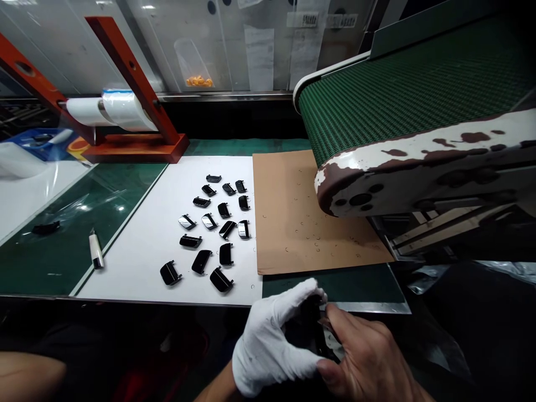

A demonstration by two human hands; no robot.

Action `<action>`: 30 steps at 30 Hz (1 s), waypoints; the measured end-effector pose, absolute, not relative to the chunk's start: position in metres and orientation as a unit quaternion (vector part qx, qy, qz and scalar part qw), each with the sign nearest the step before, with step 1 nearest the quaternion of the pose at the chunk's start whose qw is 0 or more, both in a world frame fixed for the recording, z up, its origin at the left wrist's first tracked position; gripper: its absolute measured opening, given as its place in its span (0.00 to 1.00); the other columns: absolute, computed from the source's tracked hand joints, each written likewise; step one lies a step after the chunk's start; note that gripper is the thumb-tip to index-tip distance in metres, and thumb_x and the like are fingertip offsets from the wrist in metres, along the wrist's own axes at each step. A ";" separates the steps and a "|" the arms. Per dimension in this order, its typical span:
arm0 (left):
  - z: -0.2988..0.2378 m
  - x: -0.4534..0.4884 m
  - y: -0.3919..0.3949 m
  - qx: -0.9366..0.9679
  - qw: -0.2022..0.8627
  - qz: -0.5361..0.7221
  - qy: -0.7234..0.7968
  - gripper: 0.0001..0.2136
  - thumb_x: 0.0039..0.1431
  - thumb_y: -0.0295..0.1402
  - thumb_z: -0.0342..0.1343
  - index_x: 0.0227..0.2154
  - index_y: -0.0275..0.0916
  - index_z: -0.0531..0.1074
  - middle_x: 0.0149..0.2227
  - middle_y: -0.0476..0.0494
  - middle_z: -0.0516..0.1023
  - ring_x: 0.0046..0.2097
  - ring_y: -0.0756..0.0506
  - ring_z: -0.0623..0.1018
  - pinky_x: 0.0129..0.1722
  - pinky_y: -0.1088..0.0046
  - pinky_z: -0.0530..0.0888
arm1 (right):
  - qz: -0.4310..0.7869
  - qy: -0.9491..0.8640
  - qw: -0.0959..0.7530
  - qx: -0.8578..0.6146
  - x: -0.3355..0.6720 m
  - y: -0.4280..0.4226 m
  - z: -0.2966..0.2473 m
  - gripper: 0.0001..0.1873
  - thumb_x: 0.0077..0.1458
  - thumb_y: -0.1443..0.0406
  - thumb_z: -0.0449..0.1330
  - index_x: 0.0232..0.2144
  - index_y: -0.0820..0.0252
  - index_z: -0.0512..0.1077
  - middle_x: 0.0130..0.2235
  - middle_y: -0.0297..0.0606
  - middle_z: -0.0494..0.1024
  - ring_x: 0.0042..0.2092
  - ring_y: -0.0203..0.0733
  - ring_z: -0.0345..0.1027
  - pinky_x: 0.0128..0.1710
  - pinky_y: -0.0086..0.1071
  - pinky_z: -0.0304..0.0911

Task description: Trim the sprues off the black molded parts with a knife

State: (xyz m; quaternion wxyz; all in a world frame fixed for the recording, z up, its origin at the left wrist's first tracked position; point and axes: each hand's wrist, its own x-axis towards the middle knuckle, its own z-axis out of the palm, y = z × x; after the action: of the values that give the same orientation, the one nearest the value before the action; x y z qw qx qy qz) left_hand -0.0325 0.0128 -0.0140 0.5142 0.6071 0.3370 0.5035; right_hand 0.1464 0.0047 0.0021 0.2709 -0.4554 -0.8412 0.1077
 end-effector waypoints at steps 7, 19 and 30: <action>-0.022 -0.033 0.012 0.586 0.551 0.483 0.345 0.38 0.45 0.37 0.72 0.60 0.47 0.66 0.50 0.42 0.78 0.49 0.38 0.80 0.52 0.66 0.76 | 0.119 -0.846 0.260 -0.450 0.148 0.000 -0.005 0.31 0.65 0.46 0.38 0.25 0.59 0.67 0.19 0.33 0.70 0.19 0.36 0.68 0.19 0.30 0.55; -0.025 -0.023 0.018 0.586 0.535 0.531 0.297 0.45 0.38 0.38 0.75 0.62 0.52 0.61 0.52 0.47 0.77 0.51 0.41 0.79 0.52 0.74 0.75 | 0.170 -0.711 0.418 -0.539 0.129 -0.012 0.002 0.30 0.55 0.36 0.46 0.35 0.55 0.65 0.17 0.24 0.63 0.14 0.31 0.56 0.13 0.24 0.54; -0.006 -0.028 0.019 0.653 0.467 0.505 0.317 0.44 0.39 0.37 0.75 0.61 0.51 0.63 0.52 0.45 0.77 0.49 0.40 0.80 0.53 0.69 0.74 | 0.281 -0.588 0.504 -0.566 0.126 -0.037 -0.010 0.30 0.49 0.41 0.61 0.49 0.47 0.71 0.24 0.31 0.73 0.15 0.33 0.57 0.10 0.27 0.53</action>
State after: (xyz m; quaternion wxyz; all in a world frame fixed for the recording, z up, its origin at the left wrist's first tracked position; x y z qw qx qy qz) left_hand -0.0279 0.0190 -0.0063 0.4665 0.6533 0.3173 0.5048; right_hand 0.1262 -0.0366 -0.0097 0.5042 -0.5663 -0.5883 0.2810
